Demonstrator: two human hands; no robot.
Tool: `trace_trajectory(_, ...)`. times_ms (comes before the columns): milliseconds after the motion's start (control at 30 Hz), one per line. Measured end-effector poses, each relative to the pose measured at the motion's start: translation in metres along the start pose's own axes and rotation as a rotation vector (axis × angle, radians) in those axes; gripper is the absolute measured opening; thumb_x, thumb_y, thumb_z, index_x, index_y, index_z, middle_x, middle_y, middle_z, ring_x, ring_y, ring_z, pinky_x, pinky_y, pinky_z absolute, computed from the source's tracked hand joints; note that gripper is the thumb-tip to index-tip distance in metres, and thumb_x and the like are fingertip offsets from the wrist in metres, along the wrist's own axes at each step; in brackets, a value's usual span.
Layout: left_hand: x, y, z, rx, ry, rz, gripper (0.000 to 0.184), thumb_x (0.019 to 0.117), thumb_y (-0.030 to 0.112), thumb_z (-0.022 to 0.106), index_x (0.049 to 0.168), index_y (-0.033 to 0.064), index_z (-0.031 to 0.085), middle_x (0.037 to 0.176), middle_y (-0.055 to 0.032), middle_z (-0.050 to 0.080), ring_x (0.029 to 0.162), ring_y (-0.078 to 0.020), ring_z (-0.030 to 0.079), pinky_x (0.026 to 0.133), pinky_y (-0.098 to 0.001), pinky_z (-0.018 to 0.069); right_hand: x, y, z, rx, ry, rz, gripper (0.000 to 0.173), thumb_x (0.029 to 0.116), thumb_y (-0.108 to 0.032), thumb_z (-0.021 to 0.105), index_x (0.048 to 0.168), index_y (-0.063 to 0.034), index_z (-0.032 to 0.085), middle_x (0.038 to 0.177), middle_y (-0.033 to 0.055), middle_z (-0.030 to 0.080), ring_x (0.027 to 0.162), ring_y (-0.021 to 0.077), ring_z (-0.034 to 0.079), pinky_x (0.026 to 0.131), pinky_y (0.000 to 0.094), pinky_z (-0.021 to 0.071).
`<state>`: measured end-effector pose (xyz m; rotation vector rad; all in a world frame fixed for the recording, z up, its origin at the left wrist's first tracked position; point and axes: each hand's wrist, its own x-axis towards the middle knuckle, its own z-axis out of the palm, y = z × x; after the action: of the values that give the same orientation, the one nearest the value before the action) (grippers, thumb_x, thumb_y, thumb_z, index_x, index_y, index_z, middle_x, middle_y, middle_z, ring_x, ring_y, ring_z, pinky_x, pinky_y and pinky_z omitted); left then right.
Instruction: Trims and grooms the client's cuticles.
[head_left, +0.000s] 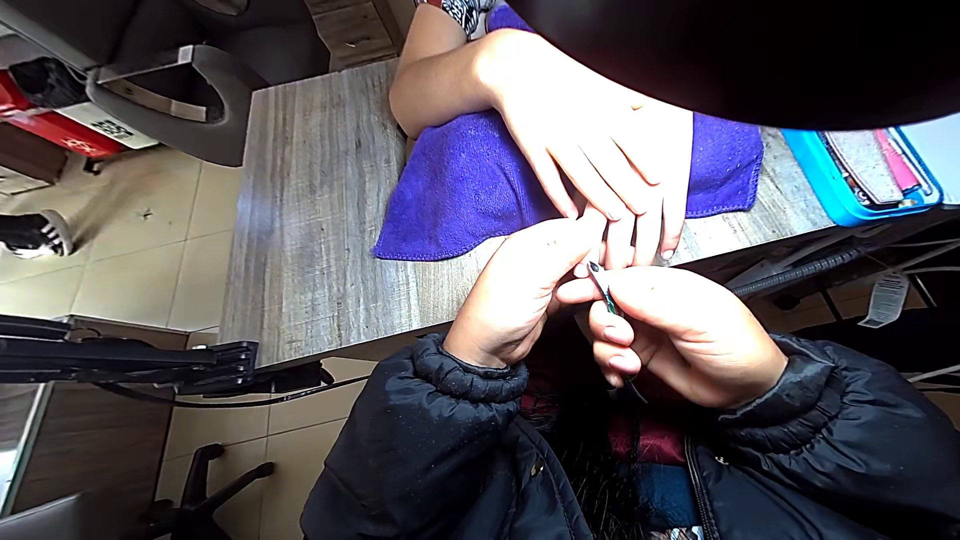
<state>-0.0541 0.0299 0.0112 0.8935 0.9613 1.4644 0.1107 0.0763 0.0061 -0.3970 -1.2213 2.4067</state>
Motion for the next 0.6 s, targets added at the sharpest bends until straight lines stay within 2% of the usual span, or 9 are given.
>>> trace_trajectory(100, 0.0003, 0.0009, 0.0004, -0.009, -0.002, -0.011, 0.037, 0.1105, 0.014, 0.039, 0.081, 0.0067, 0.059, 0.068, -0.0006, 0.058, 0.063, -0.0065, 0.061, 0.064, -0.0206, 0.0562, -0.0007, 0.0005, -0.0019, 0.012, -0.029, -0.001, 0.033, 0.1102, -0.015, 0.037, 0.114, -0.0009, 0.067, 0.068, -0.0010, 0.059, 0.055, 0.0050, 0.060, 0.055, 0.0199, 0.0561)
trace_trajectory(267, 0.0006, 0.0004, 0.0008, -0.002, -0.001, -0.001, 0.034, 0.1098, 0.013, 0.041, 0.084, 0.0059, 0.062, 0.070, -0.0005, 0.059, 0.064, -0.0052, 0.061, 0.063, -0.0193, 0.0549, 0.0034, -0.0038, -0.0050, 0.002, -0.050, 0.015, 0.035, 0.1093, -0.013, 0.035, 0.113, 0.0009, 0.066, 0.078, 0.0043, 0.066, 0.066, 0.0104, 0.068, 0.062, 0.0245, 0.0608)
trace_trajectory(433, 0.0000, 0.0016, 0.0005, -0.007, 0.009, -0.019, 0.034, 0.1100, 0.013, 0.041, 0.085, 0.0047, 0.062, 0.070, -0.0019, 0.061, 0.064, -0.0064, 0.063, 0.065, -0.0205, 0.0576, 0.0024, -0.0027, -0.0024, 0.014, -0.019, 0.026, 0.034, 0.1088, -0.015, 0.036, 0.111, -0.0005, 0.067, 0.071, 0.0001, 0.059, 0.058, 0.0072, 0.061, 0.058, 0.0228, 0.0581)
trace_trajectory(500, 0.0005, 0.0014, 0.0002, -0.018, -0.004, -0.024, 0.036, 0.1105, 0.014, 0.039, 0.082, 0.0063, 0.059, 0.069, -0.0010, 0.058, 0.064, -0.0068, 0.061, 0.064, -0.0210, 0.0571, 0.0002, -0.0007, -0.0027, 0.022, -0.023, 0.024, 0.032, 0.1100, -0.016, 0.037, 0.112, -0.0017, 0.066, 0.068, -0.0011, 0.057, 0.055, 0.0054, 0.059, 0.056, 0.0204, 0.0559)
trace_trajectory(600, 0.0010, 0.0006, 0.0004, -0.019, 0.002, -0.017, 0.035, 0.1101, 0.014, 0.040, 0.083, 0.0057, 0.060, 0.070, -0.0016, 0.060, 0.065, -0.0069, 0.062, 0.065, -0.0214, 0.0561, -0.0006, 0.0005, -0.0057, -0.013, -0.037, 0.020, 0.034, 0.1108, -0.018, 0.037, 0.114, -0.0028, 0.067, 0.071, 0.0002, 0.061, 0.057, 0.0056, 0.061, 0.057, 0.0195, 0.0562)
